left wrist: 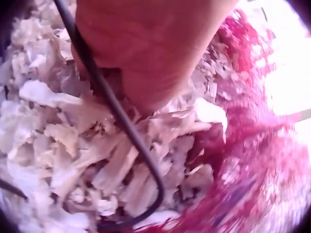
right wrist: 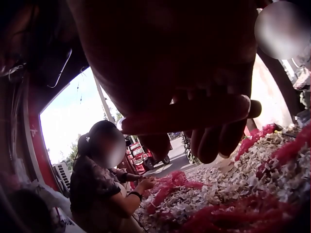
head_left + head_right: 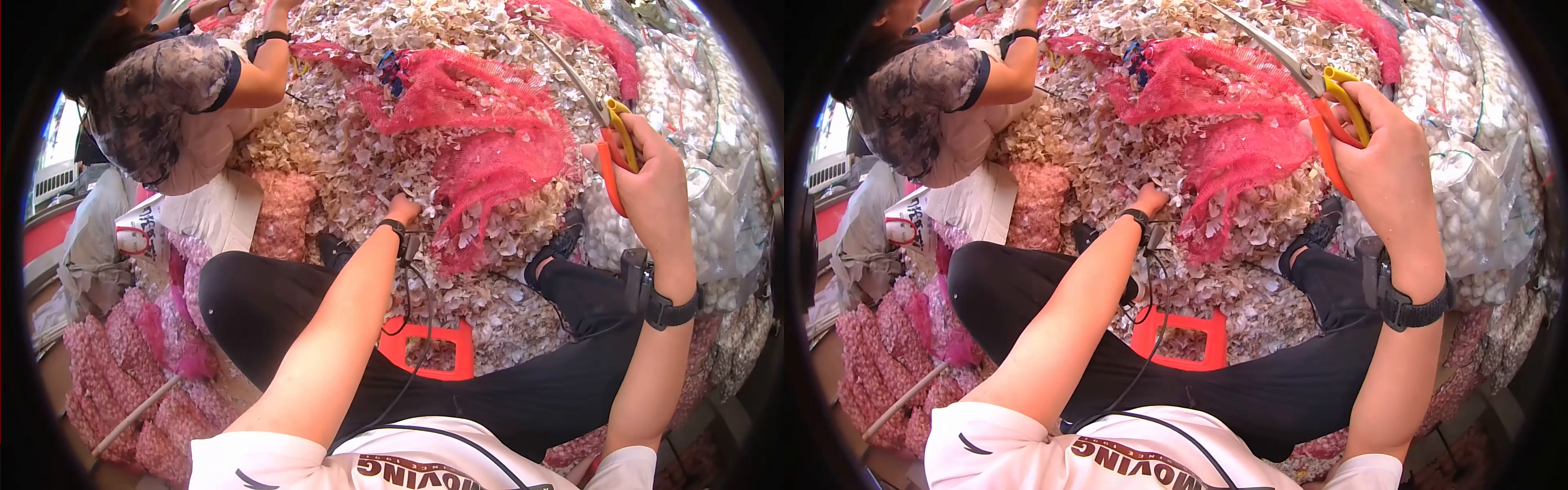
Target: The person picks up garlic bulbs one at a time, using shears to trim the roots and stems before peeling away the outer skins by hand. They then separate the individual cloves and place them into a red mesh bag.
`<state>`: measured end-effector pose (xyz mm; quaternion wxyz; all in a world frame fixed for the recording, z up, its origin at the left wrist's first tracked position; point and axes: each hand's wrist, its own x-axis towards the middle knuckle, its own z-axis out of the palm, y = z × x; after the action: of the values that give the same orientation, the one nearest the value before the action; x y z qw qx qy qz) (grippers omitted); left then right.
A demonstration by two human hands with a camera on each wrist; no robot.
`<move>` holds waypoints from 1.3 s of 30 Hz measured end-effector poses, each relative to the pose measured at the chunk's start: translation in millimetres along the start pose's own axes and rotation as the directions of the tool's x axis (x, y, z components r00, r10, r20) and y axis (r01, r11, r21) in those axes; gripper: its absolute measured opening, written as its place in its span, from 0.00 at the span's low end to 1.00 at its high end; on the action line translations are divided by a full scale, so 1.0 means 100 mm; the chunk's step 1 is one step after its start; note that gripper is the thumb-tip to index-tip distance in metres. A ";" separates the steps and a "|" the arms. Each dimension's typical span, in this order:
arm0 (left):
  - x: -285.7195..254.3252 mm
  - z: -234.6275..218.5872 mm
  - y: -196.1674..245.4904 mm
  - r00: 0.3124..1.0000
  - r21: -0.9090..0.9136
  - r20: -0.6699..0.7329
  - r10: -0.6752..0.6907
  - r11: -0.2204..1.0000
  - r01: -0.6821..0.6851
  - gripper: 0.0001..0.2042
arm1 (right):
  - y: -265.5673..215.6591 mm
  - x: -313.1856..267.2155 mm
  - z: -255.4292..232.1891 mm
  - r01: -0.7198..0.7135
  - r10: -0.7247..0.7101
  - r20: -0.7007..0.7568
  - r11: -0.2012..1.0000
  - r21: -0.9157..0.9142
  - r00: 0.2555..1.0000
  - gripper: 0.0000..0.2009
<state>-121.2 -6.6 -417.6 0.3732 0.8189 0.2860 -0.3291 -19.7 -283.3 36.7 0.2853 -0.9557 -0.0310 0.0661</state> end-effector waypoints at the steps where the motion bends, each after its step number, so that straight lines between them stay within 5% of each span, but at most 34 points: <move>1: 0.05 0.01 -0.04 0.999 -0.102 0.043 -0.008 0.995 0.013 0.19 | 0.01 0.01 0.01 0.026 -0.025 -0.018 1.000 0.013 1.000 0.20; 4: 0.36 0.12 -0.28 0.985 -0.192 0.161 -0.066 0.977 0.096 0.20 | 0.01 0.00 0.05 0.059 -0.058 -0.040 0.998 0.016 0.998 0.19; 6: 0.65 0.22 -0.46 0.936 -0.058 0.303 -0.180 0.977 0.206 0.17 | 0.00 0.02 0.06 0.068 -0.067 -0.051 0.998 0.003 0.996 0.18; 7: 0.08 -0.02 0.04 0.976 -0.054 0.209 -0.065 0.995 0.078 0.19 | 0.00 0.02 0.05 0.069 -0.069 -0.044 0.998 0.003 0.997 0.18; 8: 0.11 -0.03 0.03 0.976 -0.056 0.209 -0.064 0.995 0.077 0.19 | 0.00 0.01 0.05 0.070 -0.069 -0.037 0.998 0.002 0.997 0.18; 11: 0.46 -0.09 -0.01 0.949 -0.527 -0.283 0.139 0.804 -0.275 0.19 | 0.01 0.01 0.06 0.070 -0.070 -0.054 0.998 -0.008 0.996 0.18; 14: 0.35 -0.49 0.45 0.902 -0.616 -0.432 -0.014 0.735 -0.283 0.17 | -0.02 -0.01 0.04 0.024 -0.024 -0.008 1.000 0.000 1.000 0.18; 18: 0.49 -0.73 0.86 0.901 -0.655 -0.429 0.062 0.665 -0.357 0.15 | 0.02 -0.03 0.05 0.031 -0.031 -0.037 0.999 0.004 0.999 0.19; 20: 0.59 -0.76 1.03 0.810 -0.544 -0.476 0.342 0.609 -0.577 0.18 | 0.06 -0.03 0.06 0.040 -0.036 -0.064 0.998 0.051 0.997 0.19; 21: 0.54 -0.82 1.14 0.833 -0.378 -0.402 0.381 0.759 -0.530 0.19 | 0.07 -0.02 0.06 0.037 -0.034 -0.068 0.998 0.050 0.997 0.19; 22: 0.51 -0.82 1.23 0.834 -0.378 -0.398 0.381 0.760 -0.528 0.19 | 0.09 -0.02 0.06 0.049 -0.045 -0.074 0.997 0.054 0.996 0.19; 24: 0.55 -0.68 1.36 0.880 0.010 -0.022 0.474 0.881 -0.473 0.22 | 0.11 -0.03 0.07 0.055 -0.051 -0.072 0.997 0.060 0.996 0.19; 28: 0.36 -0.05 1.29 0.798 0.393 -0.112 0.592 0.764 -0.512 0.29 | 0.13 0.01 0.06 0.064 -0.061 -0.084 0.997 0.034 0.995 0.19; 31: 0.34 0.03 1.23 0.819 0.449 -0.125 0.561 0.768 -0.457 0.29 | 0.12 0.02 0.07 0.072 -0.069 -0.082 0.997 0.040 0.994 0.19; 33: 0.31 -0.14 1.23 0.858 0.170 -0.170 0.486 0.872 -0.460 0.28 | 0.12 0.03 0.07 0.075 -0.070 -0.085 0.996 0.055 0.994 0.19; 36: 0.05 -0.50 1.50 0.916 0.217 -0.134 0.377 0.913 -0.344 0.26 | 0.10 0.06 0.06 0.051 -0.048 -0.115 0.999 0.019 0.992 0.18; 39: -0.23 -0.85 1.76 0.887 0.343 0.041 0.460 0.827 -0.445 0.22 | -0.01 0.10 0.01 0.066 -0.066 -0.130 0.998 0.001 0.989 0.18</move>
<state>18.1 -42.3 -282.9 0.2859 0.9224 0.0301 -0.2579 -10.2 -280.7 35.8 0.2911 -0.9557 -0.0439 -0.0054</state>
